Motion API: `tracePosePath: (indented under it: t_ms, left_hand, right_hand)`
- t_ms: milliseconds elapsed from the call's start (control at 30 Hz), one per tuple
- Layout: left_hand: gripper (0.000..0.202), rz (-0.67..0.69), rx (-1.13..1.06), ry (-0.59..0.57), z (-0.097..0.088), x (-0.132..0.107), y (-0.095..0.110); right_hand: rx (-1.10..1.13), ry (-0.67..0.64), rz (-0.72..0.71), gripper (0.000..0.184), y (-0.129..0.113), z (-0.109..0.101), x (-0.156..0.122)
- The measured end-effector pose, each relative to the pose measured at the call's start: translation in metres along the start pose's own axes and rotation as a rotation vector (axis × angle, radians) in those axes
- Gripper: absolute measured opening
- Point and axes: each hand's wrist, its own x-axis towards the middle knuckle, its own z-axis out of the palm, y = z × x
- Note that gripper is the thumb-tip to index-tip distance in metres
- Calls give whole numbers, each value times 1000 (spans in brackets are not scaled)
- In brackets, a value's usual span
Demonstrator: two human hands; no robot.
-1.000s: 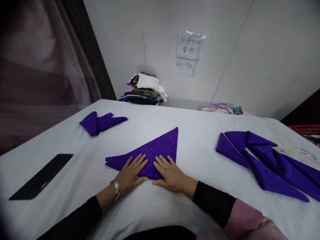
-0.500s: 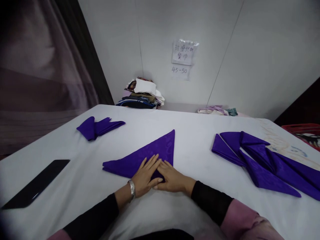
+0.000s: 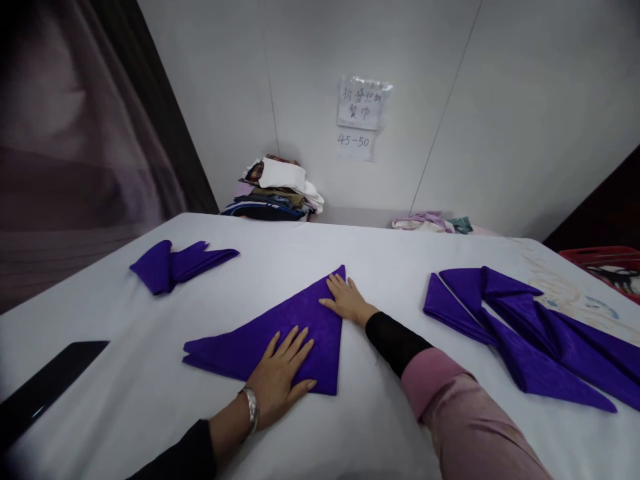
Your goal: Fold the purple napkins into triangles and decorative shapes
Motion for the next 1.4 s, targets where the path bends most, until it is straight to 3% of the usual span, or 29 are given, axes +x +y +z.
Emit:
tracePosePath:
  t_ms: [233, 500, 567, 633, 767, 867, 1000, 1167, 1400]
  left_hand:
    - [68, -5, -29, -19, 1, -1, 1]
    - [66, -17, -43, -29, -2, -2, 4]
    - [67, -16, -49, -22, -2, -2, 4]
    - [68, -18, -57, -19, -2, -2, 4]
    - [71, -30, -102, -1, -4, -3, 8]
    - [72, -21, -140, -1, -8, -3, 13]
    - [76, -23, -166, -27, -9, -3, 14]
    - [84, -55, -202, -22, -6, -7, 10]
    - [66, -225, -103, 88, -18, -48, -32]
  right_hand:
    - [-22, 9, 122, 75, 43, -8, 40]
    - [27, 38, 299, 65, 61, -25, 66]
    - [42, 54, 331, 66, 49, -31, 59]
    - [58, 77, 257, 68, 23, -31, 39]
    - [161, 32, -173, 67, -48, -4, -32]
    - [187, -7, -332, 67, -80, 25, -83]
    - [77, 74, -334, 74, -83, 48, -102]
    - [-19, 87, -376, 74, -80, 50, -95]
    - [-107, 40, -394, 71, -82, 46, -98]
